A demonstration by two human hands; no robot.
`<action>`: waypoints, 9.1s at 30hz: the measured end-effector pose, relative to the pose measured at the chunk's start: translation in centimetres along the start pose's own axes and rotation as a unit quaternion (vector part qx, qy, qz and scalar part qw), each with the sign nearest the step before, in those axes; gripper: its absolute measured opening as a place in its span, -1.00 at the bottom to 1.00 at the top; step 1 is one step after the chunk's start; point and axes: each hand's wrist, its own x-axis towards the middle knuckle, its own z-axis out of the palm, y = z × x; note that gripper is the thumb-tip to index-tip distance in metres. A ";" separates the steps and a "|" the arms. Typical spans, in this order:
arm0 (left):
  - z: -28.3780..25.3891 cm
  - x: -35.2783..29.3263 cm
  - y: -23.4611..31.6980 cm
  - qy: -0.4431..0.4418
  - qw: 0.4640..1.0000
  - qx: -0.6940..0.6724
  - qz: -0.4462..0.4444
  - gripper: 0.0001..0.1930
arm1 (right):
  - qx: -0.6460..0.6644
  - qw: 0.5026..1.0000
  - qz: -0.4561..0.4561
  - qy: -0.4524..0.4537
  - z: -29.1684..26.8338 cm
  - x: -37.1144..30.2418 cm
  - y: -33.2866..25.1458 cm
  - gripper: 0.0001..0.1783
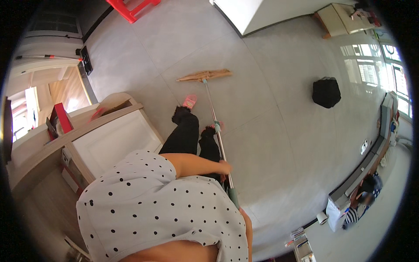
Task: The person mops a tiled floor using a flat mop and a red bucket. They move a red plastic stool and a cardboard box to clean underneath them, then return the items to their original positions. The person also briefly handles a pink dustpan and brush set before resuming mopping.
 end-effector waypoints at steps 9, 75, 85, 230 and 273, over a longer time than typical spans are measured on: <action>-11.8 -10.3 8.0 0.051 0.728 -0.629 -0.269 -0.54 | 0.094 0.983 0.011 -0.157 -8.9 0.9 1.3 -0.53; -24.4 -1.5 -3.5 0.508 0.444 -0.722 -0.152 -0.81 | -0.260 0.939 -0.143 -0.173 -2.5 11.1 -18.4 -0.54; -13.4 9.2 -4.3 -0.038 0.299 -0.940 -0.158 -0.84 | -0.380 0.922 -0.058 -0.055 -12.2 9.6 -15.4 -0.42; -4.5 -7.7 3.3 0.459 0.064 -0.886 -0.001 -0.70 | -0.651 0.716 0.241 -0.077 12.5 6.6 -17.7 -0.47; -11.2 -13.7 -4.4 0.518 0.120 -0.846 -0.043 -0.77 | -0.162 0.920 0.346 -0.088 8.9 8.9 -17.3 -0.70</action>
